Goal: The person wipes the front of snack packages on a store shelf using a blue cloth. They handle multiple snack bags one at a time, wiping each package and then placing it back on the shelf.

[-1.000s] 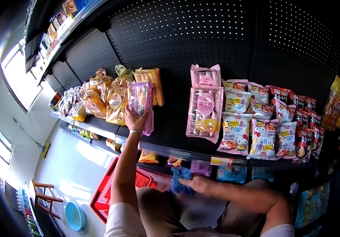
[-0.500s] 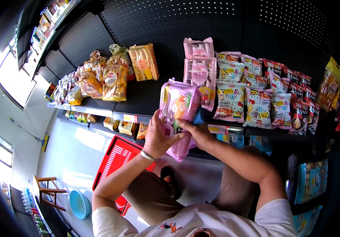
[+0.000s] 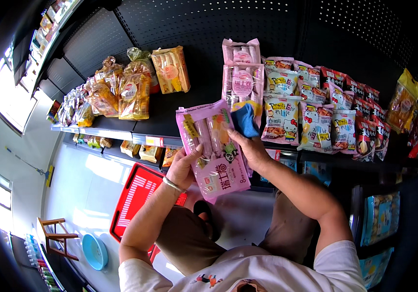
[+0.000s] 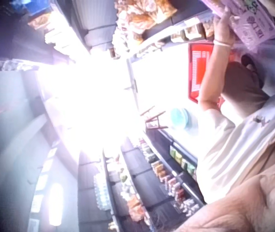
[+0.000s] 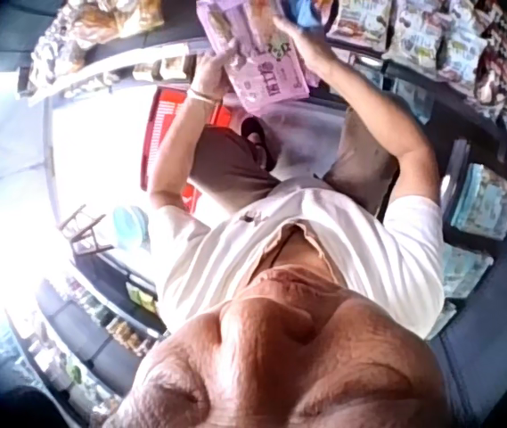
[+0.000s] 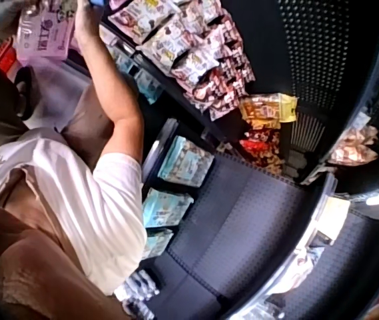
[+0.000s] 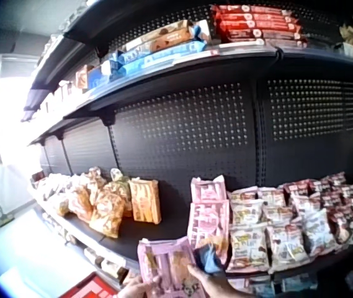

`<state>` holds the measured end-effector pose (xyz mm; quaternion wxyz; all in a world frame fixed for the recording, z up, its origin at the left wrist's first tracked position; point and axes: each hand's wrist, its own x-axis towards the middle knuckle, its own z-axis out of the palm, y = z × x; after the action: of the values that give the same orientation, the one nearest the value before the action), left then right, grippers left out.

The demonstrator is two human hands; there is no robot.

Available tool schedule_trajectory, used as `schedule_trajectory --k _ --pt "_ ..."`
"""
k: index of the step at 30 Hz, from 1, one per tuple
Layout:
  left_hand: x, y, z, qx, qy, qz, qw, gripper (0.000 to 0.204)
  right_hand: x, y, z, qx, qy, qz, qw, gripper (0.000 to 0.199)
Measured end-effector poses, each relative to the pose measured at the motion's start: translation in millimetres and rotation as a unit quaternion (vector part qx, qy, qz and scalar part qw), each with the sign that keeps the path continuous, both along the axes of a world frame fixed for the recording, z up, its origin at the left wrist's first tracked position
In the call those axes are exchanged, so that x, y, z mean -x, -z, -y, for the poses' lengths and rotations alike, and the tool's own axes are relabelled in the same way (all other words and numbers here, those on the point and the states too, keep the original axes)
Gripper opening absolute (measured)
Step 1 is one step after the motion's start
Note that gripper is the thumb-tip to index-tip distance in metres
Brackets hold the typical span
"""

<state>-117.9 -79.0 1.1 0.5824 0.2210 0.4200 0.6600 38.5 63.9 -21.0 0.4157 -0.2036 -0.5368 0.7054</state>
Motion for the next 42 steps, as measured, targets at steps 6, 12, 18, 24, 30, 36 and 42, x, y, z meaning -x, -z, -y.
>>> schedule_trajectory --k 6,12,18,24,30,36,42 --pt "-9.4 -3.4 -9.9 -0.015 -0.046 0.013 0.999 0.035 0.1 7.9 0.2 -0.272 0.089 0.127 0.950 0.037" --pt "36.0 16.4 -8.9 -0.046 -0.076 0.071 0.994 0.048 -9.0 25.3 23.8 -0.333 -0.018 0.164 0.928 0.054" --pt "24.1 -11.4 -2.6 -0.120 -0.035 0.152 0.980 0.069 -16.1 17.5 7.9 -0.059 -0.158 0.116 0.979 0.066" --pt "13.6 -19.0 -4.3 -0.200 0.019 0.203 0.958 0.079 -17.8 14.9 22.8 -0.156 -0.143 0.144 0.967 0.066" --pt "9.8 -20.4 -5.9 -0.182 0.019 0.183 0.966 0.080 -14.3 -2.4 16.2 -0.251 -0.001 0.099 0.963 0.042" --pt "-1.2 -22.5 -9.0 -0.169 0.041 0.208 0.963 0.072 -18.1 -21.2 4.7 -0.131 0.109 0.031 0.985 0.040" --pt "-16.8 -19.9 -12.8 -0.092 0.074 0.174 0.978 0.077 -18.4 -24.3 -11.4 -0.214 0.067 0.052 0.973 0.061"
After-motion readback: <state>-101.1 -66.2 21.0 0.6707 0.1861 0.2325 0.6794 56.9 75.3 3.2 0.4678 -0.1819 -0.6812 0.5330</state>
